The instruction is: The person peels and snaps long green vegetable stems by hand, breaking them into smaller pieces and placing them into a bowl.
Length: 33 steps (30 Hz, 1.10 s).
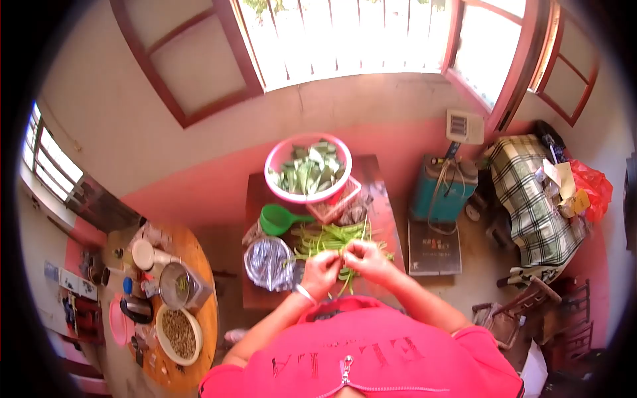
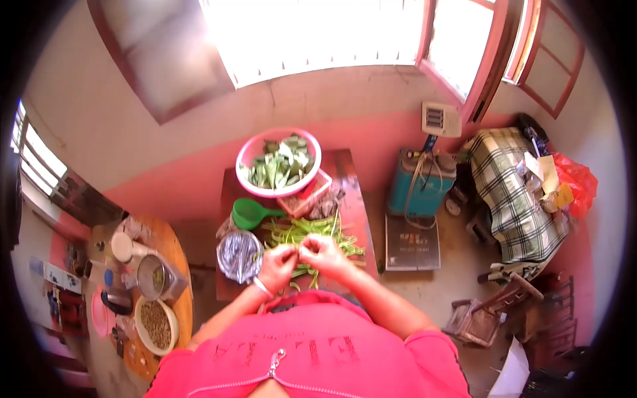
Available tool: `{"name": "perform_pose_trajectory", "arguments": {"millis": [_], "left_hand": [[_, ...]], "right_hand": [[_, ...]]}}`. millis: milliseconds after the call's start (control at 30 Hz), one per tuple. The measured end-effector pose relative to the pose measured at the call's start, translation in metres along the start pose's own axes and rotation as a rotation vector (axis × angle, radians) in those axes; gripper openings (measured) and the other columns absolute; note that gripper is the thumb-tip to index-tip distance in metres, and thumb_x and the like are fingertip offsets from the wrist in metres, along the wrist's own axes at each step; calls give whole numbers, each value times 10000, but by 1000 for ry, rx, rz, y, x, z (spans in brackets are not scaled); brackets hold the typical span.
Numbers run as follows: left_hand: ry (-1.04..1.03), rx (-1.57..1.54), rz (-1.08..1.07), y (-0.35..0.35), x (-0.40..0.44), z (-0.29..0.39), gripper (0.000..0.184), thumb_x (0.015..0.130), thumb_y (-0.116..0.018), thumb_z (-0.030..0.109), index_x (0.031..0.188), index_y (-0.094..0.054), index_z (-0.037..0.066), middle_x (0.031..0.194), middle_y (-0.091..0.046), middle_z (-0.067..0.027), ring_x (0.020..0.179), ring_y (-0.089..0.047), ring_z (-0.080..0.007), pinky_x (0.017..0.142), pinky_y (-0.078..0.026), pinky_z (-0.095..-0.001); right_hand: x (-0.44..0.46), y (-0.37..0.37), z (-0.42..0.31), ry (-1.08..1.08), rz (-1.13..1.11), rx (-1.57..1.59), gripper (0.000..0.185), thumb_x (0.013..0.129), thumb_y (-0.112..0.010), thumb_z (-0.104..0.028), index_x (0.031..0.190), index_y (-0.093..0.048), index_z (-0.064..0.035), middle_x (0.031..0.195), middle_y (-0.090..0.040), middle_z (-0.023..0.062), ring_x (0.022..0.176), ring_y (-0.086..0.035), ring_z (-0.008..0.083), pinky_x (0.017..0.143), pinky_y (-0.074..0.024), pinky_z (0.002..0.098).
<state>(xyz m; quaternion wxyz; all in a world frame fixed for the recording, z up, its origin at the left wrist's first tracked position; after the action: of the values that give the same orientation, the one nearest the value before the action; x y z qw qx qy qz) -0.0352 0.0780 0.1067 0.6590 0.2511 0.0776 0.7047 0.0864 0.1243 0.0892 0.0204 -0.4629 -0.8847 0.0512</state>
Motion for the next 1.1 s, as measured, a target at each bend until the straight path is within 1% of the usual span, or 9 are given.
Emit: {"name": "perform_pose_trajectory", "arguments": {"millis": [67, 133, 200, 533, 667, 767, 867, 1000, 1100], "left_hand": [[70, -78, -9, 2, 5, -4, 91, 827, -583, 54, 886, -627, -1, 763, -631, -124, 646, -616, -180, 582, -470, -280], [253, -492, 2, -5, 3, -19, 107, 859, -576, 56, 926, -621, -15, 805, -651, -61, 704, -614, -110, 616, -492, -242], [327, -615, -46, -3, 0, -23, 153, 887, -558, 58, 1004, -608, -29, 898, -644, -59, 801, -617, -123, 712, -530, -248], [367, -628, 49, 27, -9, -43, 164, 846, -627, 74, 992, -631, -1, 882, -656, -49, 746, -619, -98, 667, -530, -231], [387, -622, 4, 44, -9, -48, 171, 848, -624, 77, 1008, -633, 16, 883, -658, -46, 760, -622, -104, 679, -532, -240], [508, -926, -45, 43, -15, -52, 170, 877, -586, 118, 1018, -635, 36, 869, -661, -52, 762, -628, -126, 699, -541, -286], [577, -1109, 5, 42, -19, -58, 161, 890, -564, 137, 1009, -627, 49, 897, -646, -44, 796, -622, -139, 744, -532, -312], [574, -1123, 132, 47, -18, -62, 124, 900, -551, 154, 972, -607, 69, 887, -631, -24, 794, -619, -127, 726, -527, -288], [602, -1062, 323, 60, -21, -80, 120, 886, -582, 165, 967, -611, 81, 852, -637, -16, 758, -628, -119, 685, -526, -256]], "right_hand": [[2, 0, -25, 112, 81, -316, 144, 805, -629, -141, 775, -587, -6, 645, -571, 24, 610, -522, 58, 536, -452, 248], [5, -1, -40, 154, 149, -445, 164, 763, -648, -160, 752, -589, -7, 636, -609, 106, 573, -594, 134, 539, -477, 295], [8, -1, -46, 170, 172, -597, 176, 746, -652, -186, 762, -599, -18, 624, -601, 111, 566, -606, 170, 541, -477, 311], [11, -21, -25, 109, 77, -595, 132, 738, -629, -142, 751, -597, -14, 586, -570, 89, 524, -549, 134, 519, -453, 286], [14, -25, -12, 16, 55, -536, 105, 752, -613, -117, 751, -592, -14, 581, -546, 28, 539, -497, 60, 512, -423, 246], [19, -27, 1, -88, -35, -154, 70, 795, -579, -96, 758, -588, -38, 644, -485, -69, 601, -428, 9, 541, -370, 192], [23, -39, -21, 323, -44, -81, 85, 811, -546, -62, 736, -555, -21, 818, -540, 10, 675, -499, 69, 653, -417, 199], [19, -58, -20, 197, -219, 212, 72, 811, -519, -42, 746, -535, -14, 872, -555, 44, 683, -544, 115, 684, -459, 228], [12, -55, 1, -112, -228, 338, 65, 829, -472, -55, 792, -508, -15, 838, -576, 74, 678, -576, 133, 647, -501, 266]]}}
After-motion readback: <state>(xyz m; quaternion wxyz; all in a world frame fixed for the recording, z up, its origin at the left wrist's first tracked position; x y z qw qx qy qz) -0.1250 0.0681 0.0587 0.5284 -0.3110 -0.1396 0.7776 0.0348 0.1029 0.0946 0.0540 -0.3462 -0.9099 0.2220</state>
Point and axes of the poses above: each hand's wrist, its own x-axis towards the middle knuckle, its own y-axis out of the back of the hand, z = x × y, the point moved 6 cm from there along x, towards the middle knuckle
